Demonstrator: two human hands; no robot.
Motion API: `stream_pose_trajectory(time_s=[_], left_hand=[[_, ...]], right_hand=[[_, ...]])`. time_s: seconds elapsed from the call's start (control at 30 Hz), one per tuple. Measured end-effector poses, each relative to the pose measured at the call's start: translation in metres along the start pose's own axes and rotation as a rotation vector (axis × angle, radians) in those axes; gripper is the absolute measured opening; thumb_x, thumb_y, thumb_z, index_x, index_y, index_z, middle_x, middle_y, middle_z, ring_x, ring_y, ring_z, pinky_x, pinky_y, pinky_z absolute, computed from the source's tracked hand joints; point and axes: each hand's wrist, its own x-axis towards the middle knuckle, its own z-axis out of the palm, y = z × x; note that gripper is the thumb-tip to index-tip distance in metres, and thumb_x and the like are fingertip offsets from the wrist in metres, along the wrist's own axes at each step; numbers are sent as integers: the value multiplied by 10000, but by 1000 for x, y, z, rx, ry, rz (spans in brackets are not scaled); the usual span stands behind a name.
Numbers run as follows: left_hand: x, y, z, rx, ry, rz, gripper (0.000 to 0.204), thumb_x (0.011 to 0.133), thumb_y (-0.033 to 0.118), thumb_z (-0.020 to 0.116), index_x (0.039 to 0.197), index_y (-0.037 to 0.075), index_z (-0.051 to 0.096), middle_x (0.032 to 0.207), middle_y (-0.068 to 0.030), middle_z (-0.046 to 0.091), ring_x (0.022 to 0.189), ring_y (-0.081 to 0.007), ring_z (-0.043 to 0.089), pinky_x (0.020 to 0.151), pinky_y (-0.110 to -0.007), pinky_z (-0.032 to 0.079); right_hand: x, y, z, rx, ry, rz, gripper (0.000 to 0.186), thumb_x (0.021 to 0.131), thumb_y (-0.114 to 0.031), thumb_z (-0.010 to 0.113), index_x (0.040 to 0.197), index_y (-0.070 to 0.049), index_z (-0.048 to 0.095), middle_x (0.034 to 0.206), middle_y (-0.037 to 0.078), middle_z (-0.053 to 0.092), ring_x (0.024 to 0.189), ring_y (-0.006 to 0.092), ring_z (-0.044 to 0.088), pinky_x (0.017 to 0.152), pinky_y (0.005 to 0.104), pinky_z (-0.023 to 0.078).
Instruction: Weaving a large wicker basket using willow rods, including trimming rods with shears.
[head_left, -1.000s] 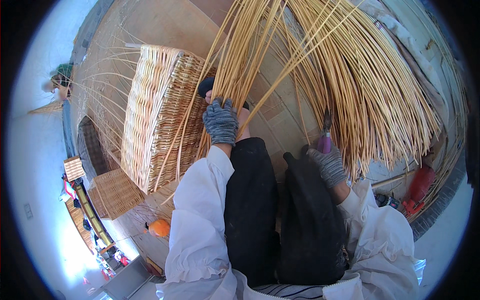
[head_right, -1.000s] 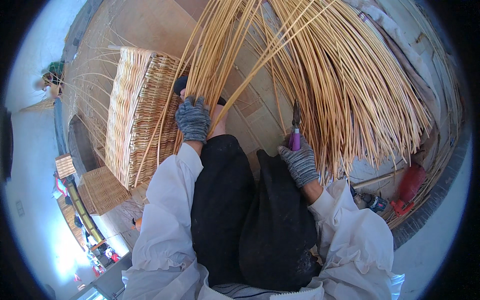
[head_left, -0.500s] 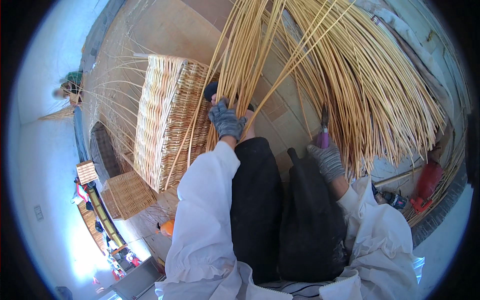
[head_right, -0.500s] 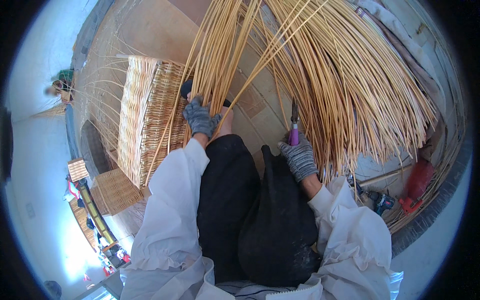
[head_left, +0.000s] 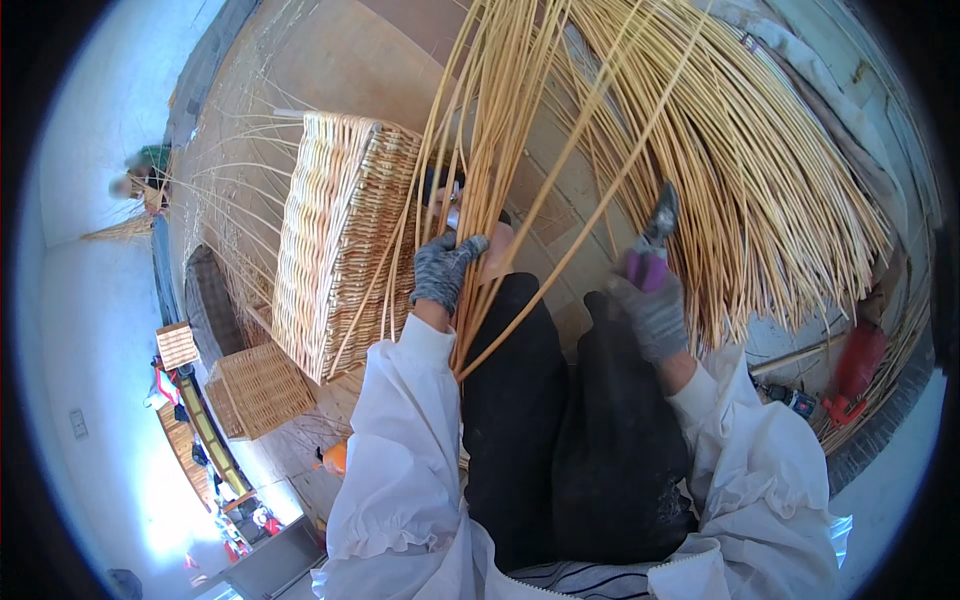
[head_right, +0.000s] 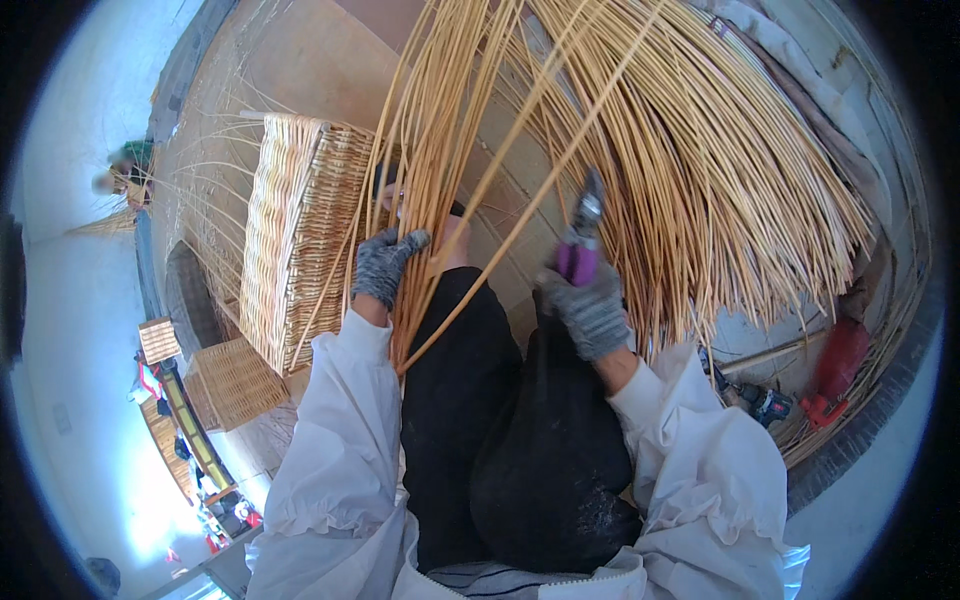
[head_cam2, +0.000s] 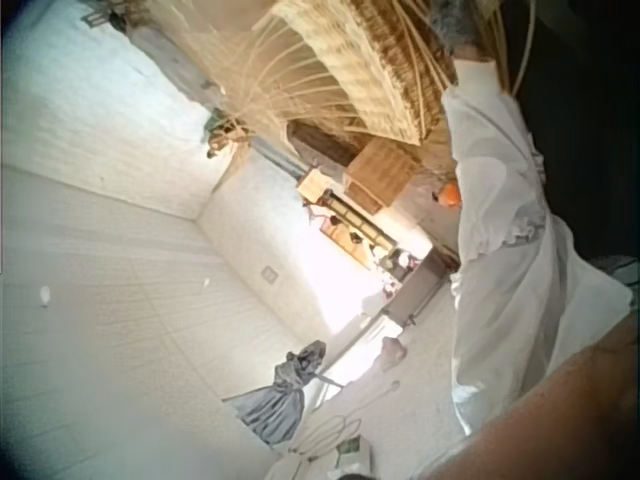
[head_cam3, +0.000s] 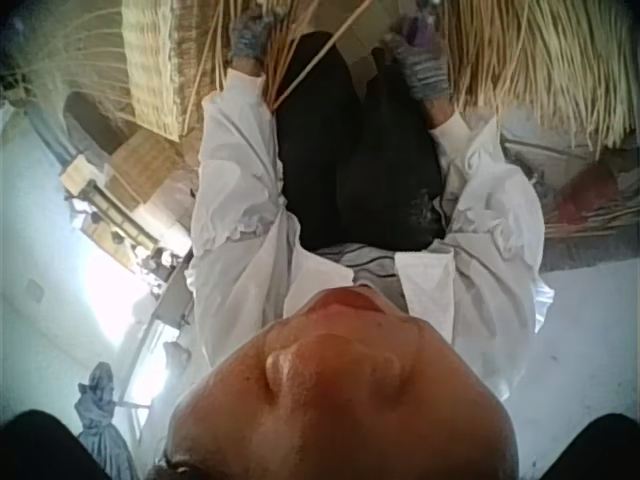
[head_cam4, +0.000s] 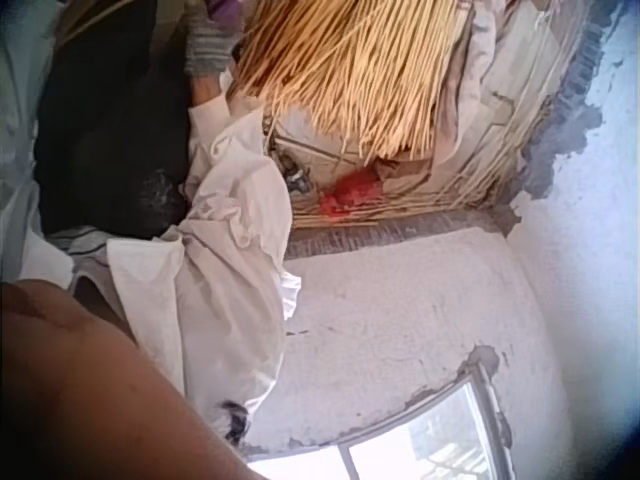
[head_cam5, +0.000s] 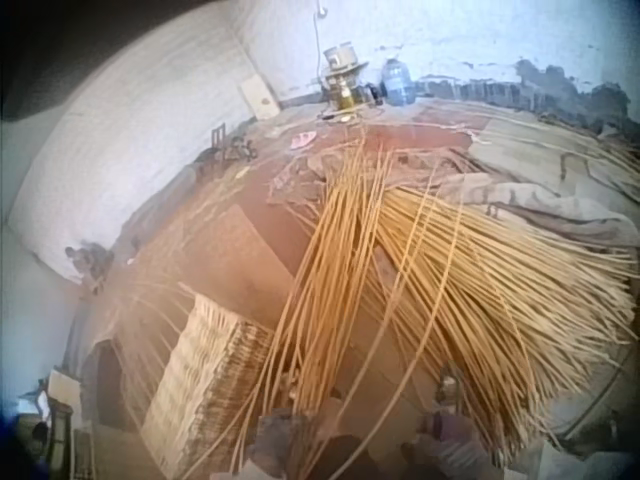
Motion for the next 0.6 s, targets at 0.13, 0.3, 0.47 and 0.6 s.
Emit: stream_pose_trajectory(time_s=[0.13,0.3,0.47,0.6], left_hand=[[-18,3,6,18,55,51,221,798,146,720,943,-18,692,786,-55,677,684,-103,589,653,-241,475],[-36,19,-1,-203,-115,128,263,804,126,711,1020,-19,672,873,-56,680,750,-97,594,691,-230,478],[-55,45,-12,-84,-149,47,371,781,84,731,1123,-19,630,930,-54,674,821,-94,594,773,-225,482],[-83,69,-30,-104,-248,256,490,776,87,733,1224,-17,562,1009,-60,664,896,-114,592,830,-248,473]], right_hand=[[46,-46,63,79,-67,-58,212,763,-119,708,882,-32,557,658,25,542,536,116,548,470,280,460],[104,-43,107,34,-203,252,323,716,-121,778,938,-16,568,758,59,610,627,155,607,514,291,519],[82,-43,107,86,-237,137,366,693,-94,798,959,-7,562,785,71,625,645,177,624,542,287,536],[54,-73,111,193,-288,72,382,712,-98,785,1002,5,559,821,68,630,645,179,621,588,291,542]])
